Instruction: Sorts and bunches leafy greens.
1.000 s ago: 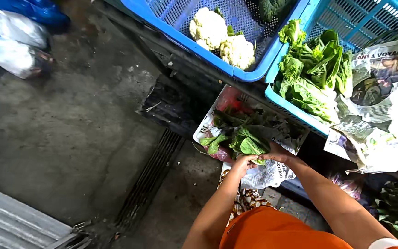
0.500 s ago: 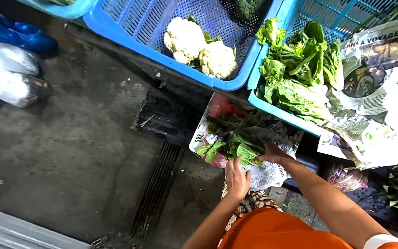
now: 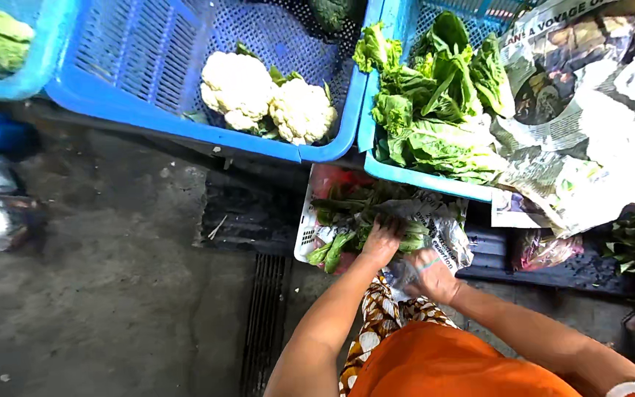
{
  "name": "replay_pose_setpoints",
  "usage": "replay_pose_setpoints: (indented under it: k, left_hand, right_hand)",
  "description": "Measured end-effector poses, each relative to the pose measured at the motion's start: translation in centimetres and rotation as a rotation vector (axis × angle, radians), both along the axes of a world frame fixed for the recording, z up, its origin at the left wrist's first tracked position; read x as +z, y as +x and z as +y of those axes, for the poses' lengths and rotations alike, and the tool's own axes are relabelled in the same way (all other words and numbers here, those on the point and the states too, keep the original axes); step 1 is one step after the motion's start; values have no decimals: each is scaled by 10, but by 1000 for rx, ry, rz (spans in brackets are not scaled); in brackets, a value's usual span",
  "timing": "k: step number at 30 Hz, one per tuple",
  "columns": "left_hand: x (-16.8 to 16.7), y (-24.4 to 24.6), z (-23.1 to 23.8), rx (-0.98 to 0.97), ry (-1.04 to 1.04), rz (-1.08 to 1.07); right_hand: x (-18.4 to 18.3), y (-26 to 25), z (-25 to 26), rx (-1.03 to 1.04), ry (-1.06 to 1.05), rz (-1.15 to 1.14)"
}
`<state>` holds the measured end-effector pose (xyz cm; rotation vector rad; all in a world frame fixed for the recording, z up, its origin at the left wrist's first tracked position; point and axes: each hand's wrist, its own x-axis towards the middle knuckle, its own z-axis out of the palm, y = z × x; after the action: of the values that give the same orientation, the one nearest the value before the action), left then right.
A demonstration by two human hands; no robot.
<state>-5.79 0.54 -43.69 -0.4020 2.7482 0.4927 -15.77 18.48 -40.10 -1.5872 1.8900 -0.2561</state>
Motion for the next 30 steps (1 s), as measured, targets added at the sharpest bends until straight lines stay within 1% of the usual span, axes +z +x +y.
replay_pose_setpoints:
  k: [2,3,5,7,9,12,14,15,16,17,18,19,20,21,22,23,24,25,27,28,30]
  left_hand:
    - [3,-8,-2,-20,28,-45]
    - [5,-14,-4,-39,36,-84]
    - [9,-24,-9,-81,39,-147]
    - [12,-29,-16,-125,46,-182]
    - [12,-30,-20,-162,47,-195]
    - [17,-33,-24,-166,72,-189]
    - [15,-29,-21,-165,67,-154]
    - [13,-26,-20,-159,62,-137]
    - [13,-23,-18,-149,60,-126]
    - [12,-21,-17,-135,60,-113]
    - [11,-18,-15,-118,71,-87]
    - [8,-14,-13,-109,58,-32]
    - [5,-10,-10,-101,30,29]
    - [4,-10,-8,-99,15,24]
    - [8,-11,-8,-95,40,-28]
    - [10,-11,-8,-99,56,-40]
    - [10,-11,-9,-111,53,-10]
    - [9,-9,-10,-126,40,39]
    - [8,-7,-12,-164,16,71]
    - [6,-4,-12,-178,0,89]
    - [6,2,-11,-189,-24,95]
  right_hand:
    - [-10,26,26,167,34,-48]
    - [-19,35,36,192,39,-34]
    - [-38,44,45,138,1,63]
    - [-39,39,36,68,50,87]
    - [-30,29,20,40,113,51]
    - [-8,14,2,20,120,34]
    - [20,6,-8,14,312,-80]
    - [40,1,-12,19,316,-151]
    - [67,-5,-16,9,205,-192]
    - [98,-11,-20,-24,-32,-185]
    - [131,-19,-28,-79,-318,-149]
    - [164,-31,-40,-150,-576,-95]
    - [194,-49,-55,-240,-753,3]
    - [216,-72,-68,-346,-834,127]
    - [231,-97,-82,-456,-809,245]
    - [242,-123,-97,-561,-667,313]
    - [247,-150,-115,-647,-479,341]
    - [243,-175,-133,-706,-287,336]
    - [222,-212,-165,-735,49,338]
    - [209,-222,-176,-730,138,368]
    - [190,-227,-185,-722,201,413]
